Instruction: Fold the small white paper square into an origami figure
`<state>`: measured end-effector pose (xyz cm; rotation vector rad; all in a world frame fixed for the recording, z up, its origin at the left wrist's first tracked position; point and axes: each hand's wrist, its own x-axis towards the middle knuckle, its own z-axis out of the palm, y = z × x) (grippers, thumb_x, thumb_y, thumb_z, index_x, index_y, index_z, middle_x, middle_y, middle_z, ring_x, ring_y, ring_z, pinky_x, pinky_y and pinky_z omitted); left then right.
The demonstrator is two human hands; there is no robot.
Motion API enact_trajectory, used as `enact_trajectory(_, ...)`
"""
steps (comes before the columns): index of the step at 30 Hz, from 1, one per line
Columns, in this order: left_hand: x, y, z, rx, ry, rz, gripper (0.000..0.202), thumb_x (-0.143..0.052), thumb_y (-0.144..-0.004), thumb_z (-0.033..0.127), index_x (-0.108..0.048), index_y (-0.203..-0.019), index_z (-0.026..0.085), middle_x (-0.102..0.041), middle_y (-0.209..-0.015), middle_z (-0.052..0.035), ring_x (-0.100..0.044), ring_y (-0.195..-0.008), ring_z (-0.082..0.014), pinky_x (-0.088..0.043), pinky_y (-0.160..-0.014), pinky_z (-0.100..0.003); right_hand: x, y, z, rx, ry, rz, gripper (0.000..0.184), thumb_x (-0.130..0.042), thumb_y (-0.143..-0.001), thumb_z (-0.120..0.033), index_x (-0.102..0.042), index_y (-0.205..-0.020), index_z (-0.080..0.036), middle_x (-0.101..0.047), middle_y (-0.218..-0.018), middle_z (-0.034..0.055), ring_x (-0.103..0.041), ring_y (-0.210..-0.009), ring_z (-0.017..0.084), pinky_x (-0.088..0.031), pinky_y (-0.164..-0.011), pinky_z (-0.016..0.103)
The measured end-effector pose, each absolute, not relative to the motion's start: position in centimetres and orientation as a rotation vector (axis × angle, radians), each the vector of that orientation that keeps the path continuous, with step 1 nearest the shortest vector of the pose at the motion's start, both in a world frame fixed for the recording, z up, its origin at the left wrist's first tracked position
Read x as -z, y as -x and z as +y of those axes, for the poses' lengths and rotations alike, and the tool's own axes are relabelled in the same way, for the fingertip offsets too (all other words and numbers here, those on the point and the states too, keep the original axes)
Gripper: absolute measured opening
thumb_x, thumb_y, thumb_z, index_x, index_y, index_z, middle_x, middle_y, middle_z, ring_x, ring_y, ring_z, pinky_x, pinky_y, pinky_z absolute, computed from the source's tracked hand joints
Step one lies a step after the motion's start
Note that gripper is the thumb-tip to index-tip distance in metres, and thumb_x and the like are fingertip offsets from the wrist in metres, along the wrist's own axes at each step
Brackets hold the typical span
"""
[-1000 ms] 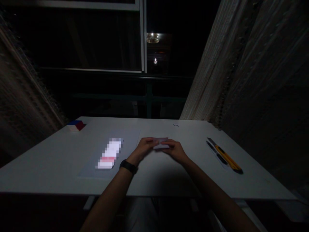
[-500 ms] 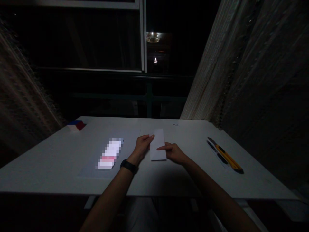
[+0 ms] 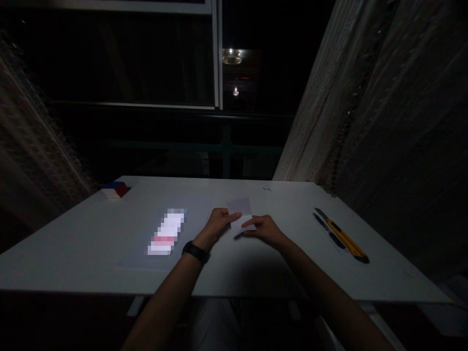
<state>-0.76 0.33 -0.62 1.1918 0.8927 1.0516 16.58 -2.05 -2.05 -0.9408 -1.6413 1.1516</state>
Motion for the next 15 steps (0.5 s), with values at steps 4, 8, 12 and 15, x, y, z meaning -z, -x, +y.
enact_trajectory(4, 0.66, 0.82, 0.45, -1.078, -1.177, 0.953, 0.032, -0.073, -0.052, 0.038, -0.064, -0.063, 0.01, -0.064, -0.061, -0.006, -0.054, -0.05, -0.0107, -0.038, -0.047, -0.022, 1.92, -16.76, -2.18, -1.189, 0.919, -1.666, 0.025, -0.073, -0.053, -0.028, -0.07, -0.076, -0.018, -0.067, -0.084, 0.0057, -0.06, -0.082, 0.019, -0.045, -0.072, 0.031)
enact_trajectory(8, 0.57, 0.77, 0.39, -1.07, -1.146, 0.903, 0.031, -0.073, -0.053, 0.035, -0.065, -0.067, 0.009, -0.065, -0.067, -0.0086, -0.057, -0.055, -0.0129, -0.042, -0.051, -0.023, 1.8, -16.87, -2.31, -1.256, 0.924, -1.629, 0.021, -0.073, -0.054, -0.027, -0.069, -0.072, -0.016, -0.066, -0.082, 0.0057, -0.06, -0.074, 0.017, -0.045, -0.065, 0.029)
enact_trajectory(12, 0.4, 0.68, 0.33, -1.081, -1.101, 0.867, 0.031, -0.074, -0.054, 0.031, -0.065, -0.071, 0.006, -0.066, -0.071, -0.011, -0.058, -0.059, -0.0149, -0.045, -0.056, -0.026, 2.02, -16.96, -2.11, -1.3, 0.96, -1.462, 0.02, -0.073, -0.055, -0.029, -0.068, -0.067, -0.014, -0.065, -0.067, 0.0035, -0.058, -0.061, 0.014, -0.044, -0.061, 0.027)
enact_trajectory(15, 0.39, 0.64, 0.31, -1.072, -1.095, 0.842, 0.03, -0.072, -0.057, 0.03, -0.064, -0.075, 0.006, -0.066, -0.074, -0.011, -0.06, -0.062, -0.0154, -0.048, -0.06, -0.027, 2.2, -17.05, -1.88, -1.337, 0.929, -1.3, 0.022, -0.07, -0.059, -0.033, -0.067, -0.065, -0.012, -0.064, -0.063, 0.004, -0.057, -0.059, 0.014, -0.045, -0.064, 0.029)
